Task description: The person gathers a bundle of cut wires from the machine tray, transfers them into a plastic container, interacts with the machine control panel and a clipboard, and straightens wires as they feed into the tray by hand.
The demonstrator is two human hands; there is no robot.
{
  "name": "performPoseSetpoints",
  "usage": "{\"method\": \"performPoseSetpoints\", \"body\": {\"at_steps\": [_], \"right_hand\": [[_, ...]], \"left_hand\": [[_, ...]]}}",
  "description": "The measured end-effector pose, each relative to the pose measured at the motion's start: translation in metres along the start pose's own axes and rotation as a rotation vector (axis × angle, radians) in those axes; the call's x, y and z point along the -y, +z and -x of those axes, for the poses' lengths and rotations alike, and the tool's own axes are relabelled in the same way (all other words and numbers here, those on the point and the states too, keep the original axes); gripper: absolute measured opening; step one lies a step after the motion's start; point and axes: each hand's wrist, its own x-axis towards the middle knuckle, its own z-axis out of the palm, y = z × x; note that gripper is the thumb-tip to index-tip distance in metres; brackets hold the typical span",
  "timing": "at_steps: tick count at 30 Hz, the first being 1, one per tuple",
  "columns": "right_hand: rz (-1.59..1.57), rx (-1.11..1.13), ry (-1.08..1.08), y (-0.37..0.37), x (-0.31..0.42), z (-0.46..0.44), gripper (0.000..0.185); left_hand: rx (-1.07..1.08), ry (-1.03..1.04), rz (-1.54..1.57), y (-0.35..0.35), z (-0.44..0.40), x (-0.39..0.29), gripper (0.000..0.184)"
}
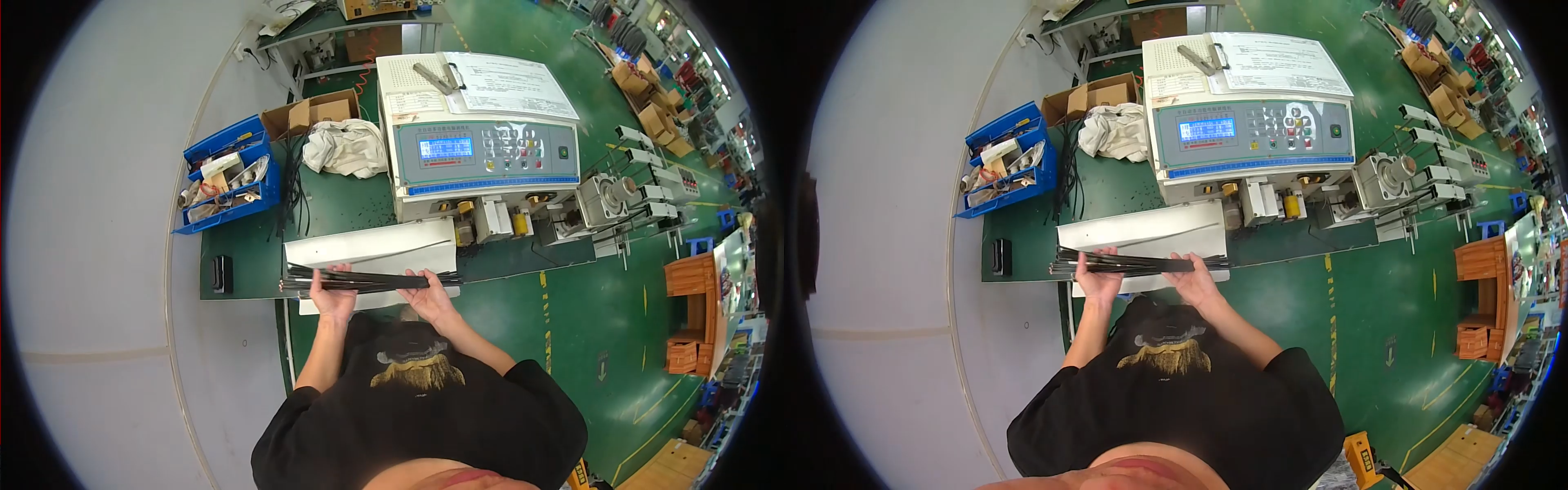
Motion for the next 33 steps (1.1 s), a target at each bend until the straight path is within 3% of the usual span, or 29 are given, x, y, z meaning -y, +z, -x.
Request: {"method": "performPoseSetpoints", "body": {"at_steps": [2,4,5,6,7,10,14,16,17,18,21,24,27,33], "right_hand": [[0.007,0.000,-0.016,-0.006,-0.004,0.000,0.020],[-0.156,0.157,0.114,-0.012,-0.001,0.001,0.014],[-0.104,0.078,0.094,-0.010,-0.004,0.002,0.010],[-0.102,0.193,0.125,-0.011,-0.003,0.005,0.011],[-0.151,0.156,0.143,-0.018,-0.002,-0.003,0.010],[-0.056,0.039,0.027,-0.007,-0.010,0.001,0.014],[-0.036,0.002,0.005,-0.008,-0.004,0.003,0.015],[-0.020,0.154,0.074,-0.013,-0.001,0.006,0.015],[-0.049,0.146,0.079,-0.010,0.001,0.011,0.015],[-0.079,0.130,0.101,-0.010,0.007,0.015,0.014],[0.054,0.007,-0.021,-0.009,0.016,0.026,0.016],[0.096,-0.246,0.043,-0.014,0.022,0.032,0.022],[0.310,-0.347,0.113,-0.027,0.027,0.036,0.026],[0.379,-0.396,0.143,-0.017,0.030,0.031,0.029]], "left_hand": [[0.012,-0.015,-0.027,-0.011,-0.005,0.001,0.030],[0.059,-0.036,-0.066,-0.009,0.000,0.001,0.018],[0.078,-0.076,-0.072,-0.017,-0.006,-0.002,0.016],[0.072,-0.031,-0.134,-0.008,0.002,0.002,0.014],[0.104,-0.001,-0.127,-0.024,-0.016,0.003,0.014],[-0.092,-0.046,-0.110,-0.006,-0.009,0.014,0.021],[-0.005,-0.036,-0.145,-0.010,-0.008,0.019,0.026],[0.081,-0.077,-0.076,-0.022,-0.009,0.014,0.030],[-0.018,-0.073,-0.086,-0.012,-0.002,0.015,0.032],[-0.131,-0.057,-0.087,0.001,0.002,0.021,0.033],[0.055,-0.074,-0.063,-0.041,-0.005,0.018,0.039],[-0.106,-0.096,-0.097,-0.036,0.011,0.019,0.037],[-0.200,-0.165,-0.168,-0.045,0.016,0.015,0.035],[-0.210,-0.252,-0.271,-0.061,0.014,0.004,0.027]]}}
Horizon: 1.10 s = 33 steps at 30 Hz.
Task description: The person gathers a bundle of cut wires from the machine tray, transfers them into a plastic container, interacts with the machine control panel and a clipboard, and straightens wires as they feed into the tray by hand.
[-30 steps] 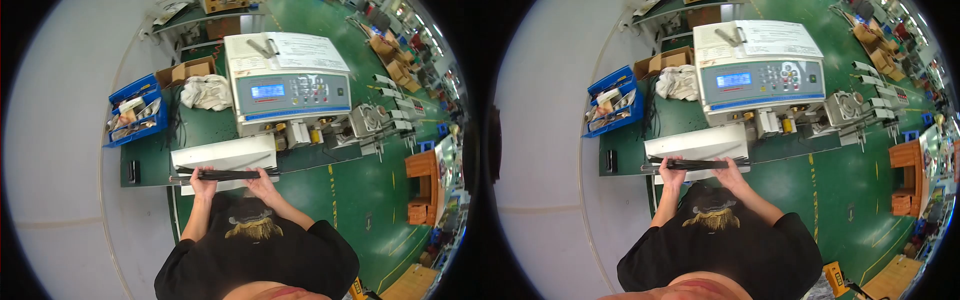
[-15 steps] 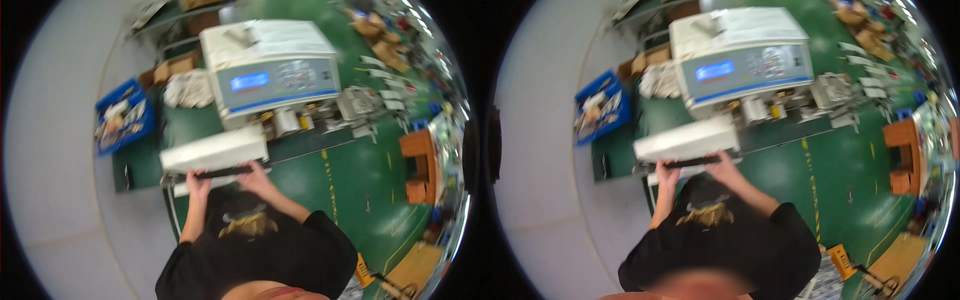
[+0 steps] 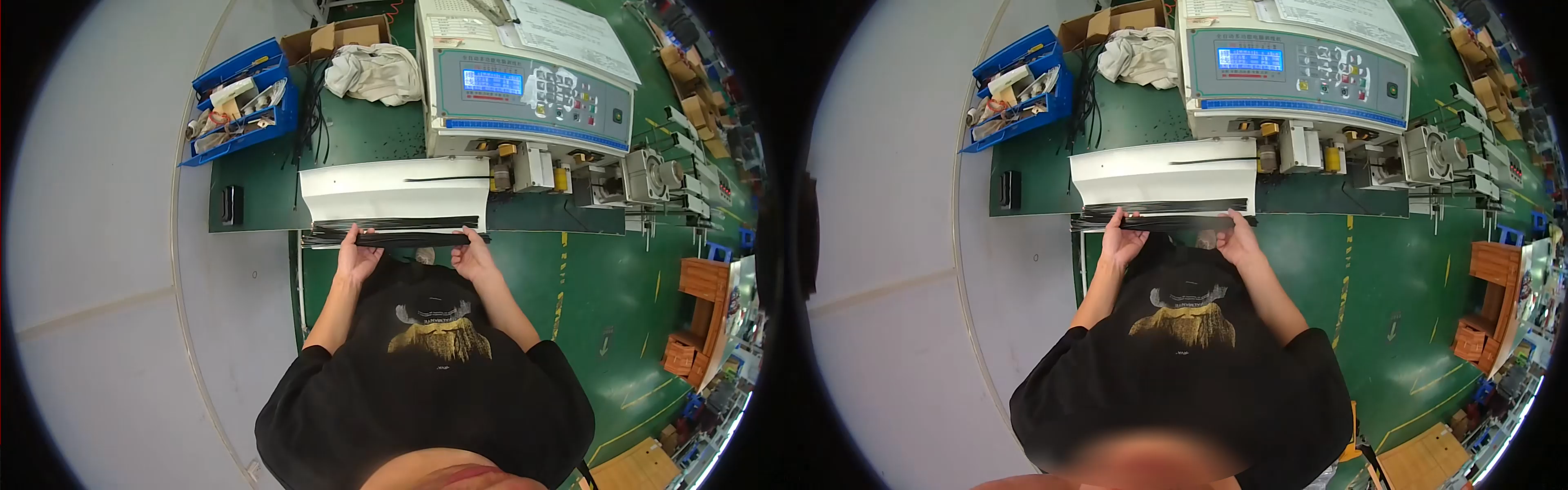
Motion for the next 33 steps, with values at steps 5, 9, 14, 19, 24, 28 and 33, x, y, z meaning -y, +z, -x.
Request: {"method": "performPoseSetpoints", "body": {"at_steps": [5,9,14,19,24,28,33], "right_hand": [[0.052,-0.028,-0.006,0.004,0.003,-0.007,0.029],[-0.007,-0.071,0.024,0.011,0.005,-0.022,0.031],[-0.051,-0.077,0.057,0.015,0.001,-0.032,0.035],[-0.086,-0.050,0.063,0.013,-0.002,-0.035,0.035],[-0.107,-0.112,0.012,0.015,-0.005,-0.022,0.039],[0.080,-0.042,-0.056,0.020,-0.011,0.015,0.040],[0.758,-0.023,-0.524,0.001,-0.023,0.000,0.034]], "left_hand": [[0.063,0.006,-0.058,-0.006,-0.007,-0.009,0.022],[0.032,0.071,-0.184,-0.011,-0.017,-0.015,0.021],[-0.050,0.070,-0.230,-0.013,-0.026,-0.020,0.020],[-0.112,0.056,-0.265,-0.018,-0.033,-0.020,0.021],[-0.138,0.061,-0.251,-0.023,-0.042,-0.014,0.024],[-0.184,0.060,-0.243,-0.025,-0.042,-0.011,0.025],[-0.141,0.087,-0.327,-0.032,-0.049,-0.007,0.027]]}}
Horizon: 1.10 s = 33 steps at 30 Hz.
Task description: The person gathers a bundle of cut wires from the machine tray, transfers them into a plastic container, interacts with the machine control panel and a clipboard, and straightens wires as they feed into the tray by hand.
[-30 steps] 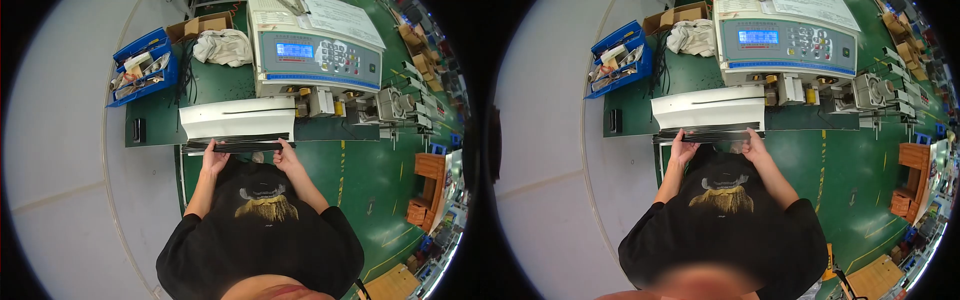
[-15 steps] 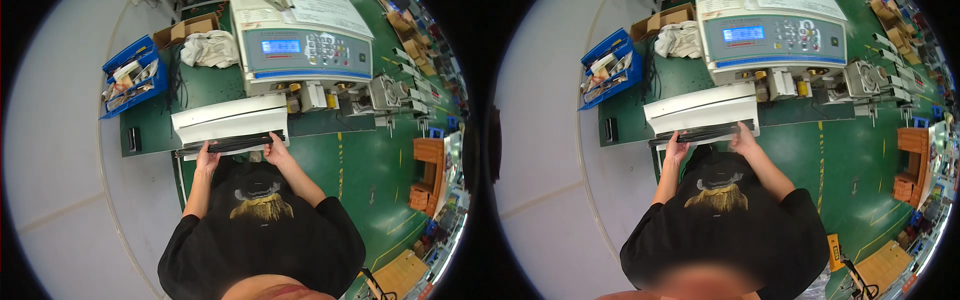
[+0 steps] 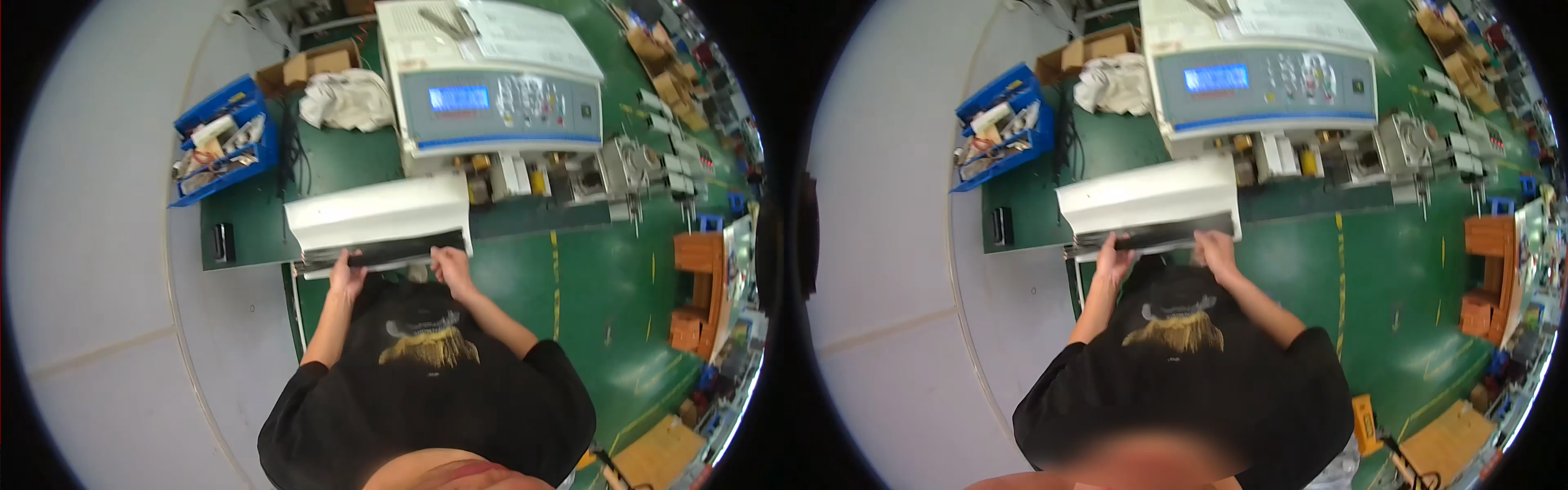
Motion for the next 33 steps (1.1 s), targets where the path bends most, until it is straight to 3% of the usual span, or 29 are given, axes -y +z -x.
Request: {"method": "performPoseSetpoints", "body": {"at_steps": [2,4,6,7,12,16,20,22,24,25,26,28,29,33], "right_hand": [[0.329,-0.129,-0.418,0.011,-0.002,-0.006,0.039],[0.858,-0.195,-0.795,0.006,0.017,-0.003,0.064],[1.280,-0.120,-0.808,0.005,0.043,0.005,0.092],[1.343,0.011,-0.696,0.002,0.048,0.003,0.103],[1.448,-0.024,-0.815,0.001,0.024,-0.012,0.076],[1.440,-0.070,-0.885,0.001,0.016,-0.024,0.055],[1.431,-0.080,-0.877,0.001,0.012,-0.026,0.051],[1.428,-0.082,-0.900,0.001,0.014,-0.026,0.051],[1.427,-0.068,-0.846,0.001,0.014,-0.025,0.053],[1.424,-0.070,-0.842,0.001,0.011,-0.025,0.053],[1.355,-0.085,-0.864,0.000,0.008,-0.026,0.057],[1.289,-0.101,-0.884,-0.005,-0.004,-0.035,0.061],[1.227,-0.141,-0.946,-0.008,-0.012,-0.040,0.069],[1.126,-0.221,-1.063,-0.010,-0.019,-0.041,0.090]], "left_hand": [[0.029,-0.013,-0.017,-0.014,-0.020,0.008,0.026],[0.027,0.026,-0.026,-0.006,-0.020,0.011,0.023],[-0.054,-0.001,-0.015,0.006,-0.011,0.008,0.022],[-0.034,-0.002,0.017,0.007,-0.013,0.009,0.022],[-0.075,-0.051,0.008,0.006,-0.019,0.008,0.025],[-0.124,-0.102,-0.125,0.001,-0.015,0.003,0.044],[0.056,-0.203,-0.452,-0.006,0.026,-0.013,0.048],[0.035,-0.166,-0.514,0.001,0.044,-0.012,0.048],[-0.008,0.554,-0.983,0.002,0.054,-0.008,0.049],[-0.071,0.684,-1.204,0.005,0.060,-0.016,0.056],[-0.069,0.681,-1.208,0.006,0.063,-0.020,0.056],[-0.169,1.459,-1.452,0.005,0.066,-0.026,0.068],[-0.108,1.407,-1.529,-0.010,0.047,-0.025,0.086],[-0.167,1.426,-1.694,-0.017,0.049,-0.037,0.099]]}}
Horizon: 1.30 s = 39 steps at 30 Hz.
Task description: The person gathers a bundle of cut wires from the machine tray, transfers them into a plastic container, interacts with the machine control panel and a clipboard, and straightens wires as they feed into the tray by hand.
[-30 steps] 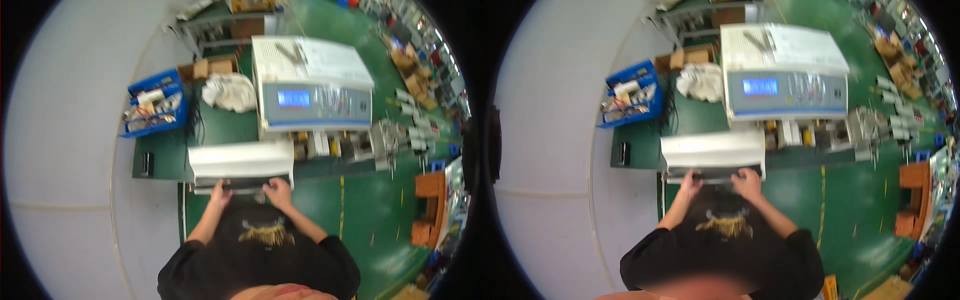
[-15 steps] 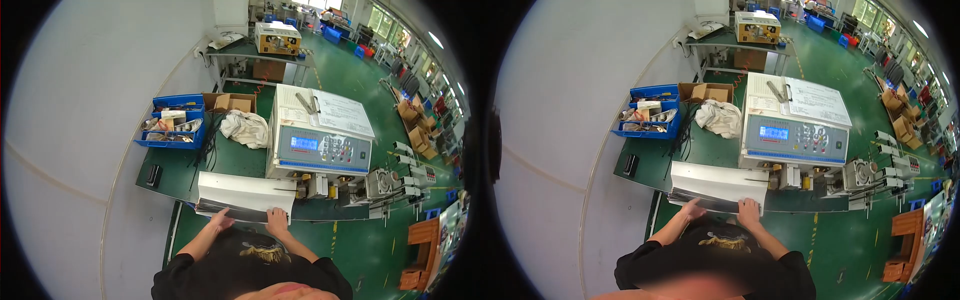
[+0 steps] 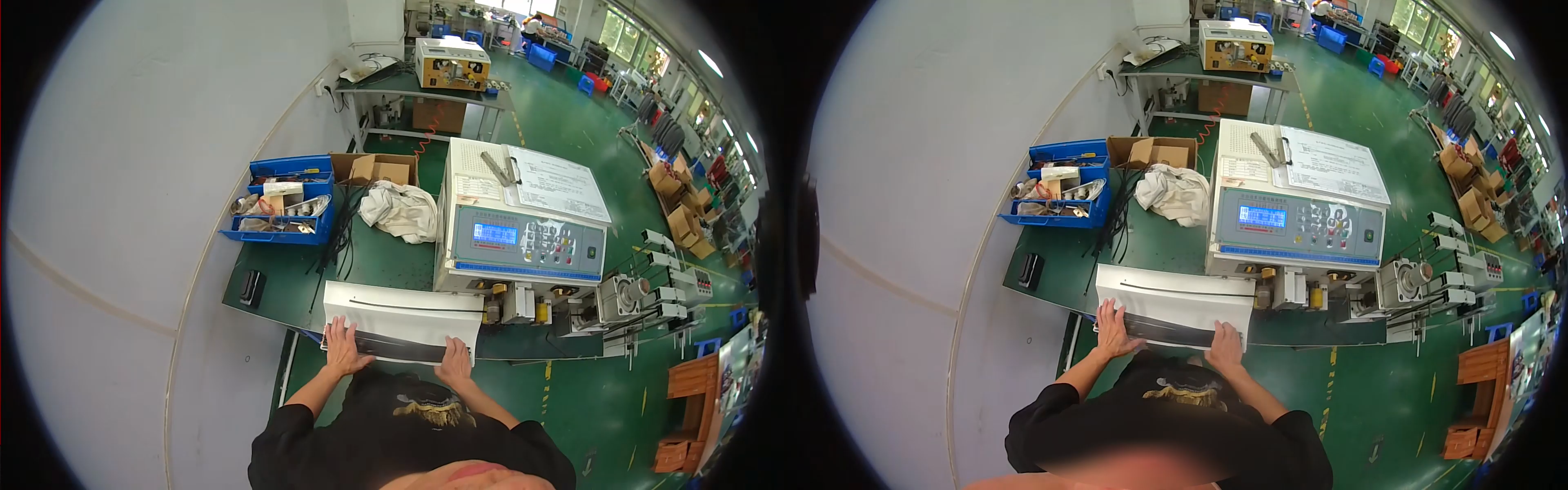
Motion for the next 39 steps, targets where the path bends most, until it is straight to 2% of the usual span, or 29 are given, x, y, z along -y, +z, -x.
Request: {"method": "performPoseSetpoints", "body": {"at_steps": [3,6,9,11,15,18,20,23,24,27,31,33,34,38,39], "right_hand": [[0.027,0.045,0.025,-0.003,0.003,-0.003,0.098],[0.067,-0.009,0.008,-0.014,0.012,-0.008,0.090],[0.097,-0.027,0.004,-0.006,0.008,-0.006,0.094],[0.106,-0.012,0.034,-0.006,0.010,-0.007,0.096],[0.089,-0.034,0.045,-0.014,0.017,-0.012,0.093],[0.128,-0.023,0.050,-0.014,0.018,-0.016,0.093],[0.186,0.153,0.136,-0.015,0.019,-0.017,0.092],[0.184,0.192,0.145,-0.015,0.018,-0.019,0.076],[0.186,0.168,0.131,-0.011,0.016,-0.019,0.069],[0.178,0.145,0.068,-0.009,0.013,-0.018,0.059],[0.183,0.171,0.059,-0.011,0.014,-0.016,0.059],[0.182,0.186,0.057,-0.018,0.021,-0.018,0.060],[0.236,0.166,0.101,-0.027,0.031,-0.021,0.063],[0.289,0.187,0.205,-0.024,0.035,-0.015,0.070],[0.270,0.181,0.244,-0.020,0.032,-0.012,0.070]], "left_hand": [[0.298,-0.031,-0.033,-0.008,-0.008,0.001,0.119],[0.355,-0.007,-0.059,0.002,-0.004,0.004,0.124],[0.360,-0.031,-0.161,0.015,-0.001,0.009,0.129],[0.360,-0.069,-0.270,0.021,-0.001,0.012,0.125],[0.235,-0.097,-0.157,0.021,0.000,0.013,0.115],[0.275,-0.107,-0.195,0.024,0.004,0.016,0.112],[0.282,-0.105,-0.213,0.030,0.003,0.019,0.111],[0.301,-0.116,-0.187,0.029,0.001,0.019,0.109],[0.222,-0.078,-0.227,0.042,0.006,0.027,0.108],[0.304,-0.089,-0.182,0.015,-0.003,0.016,0.093],[0.249,-0.024,-0.180,0.016,-0.002,0.032,0.081],[0.334,0.060,-0.145,0.011,-0.005,0.040,0.079],[0.322,0.046,-0.141,0.008,-0.005,0.044,0.079],[0.196,0.272,-0.051,0.001,-0.011,0.060,0.055],[0.212,0.297,-0.037,0.006,-0.011,0.065,0.057]]}}
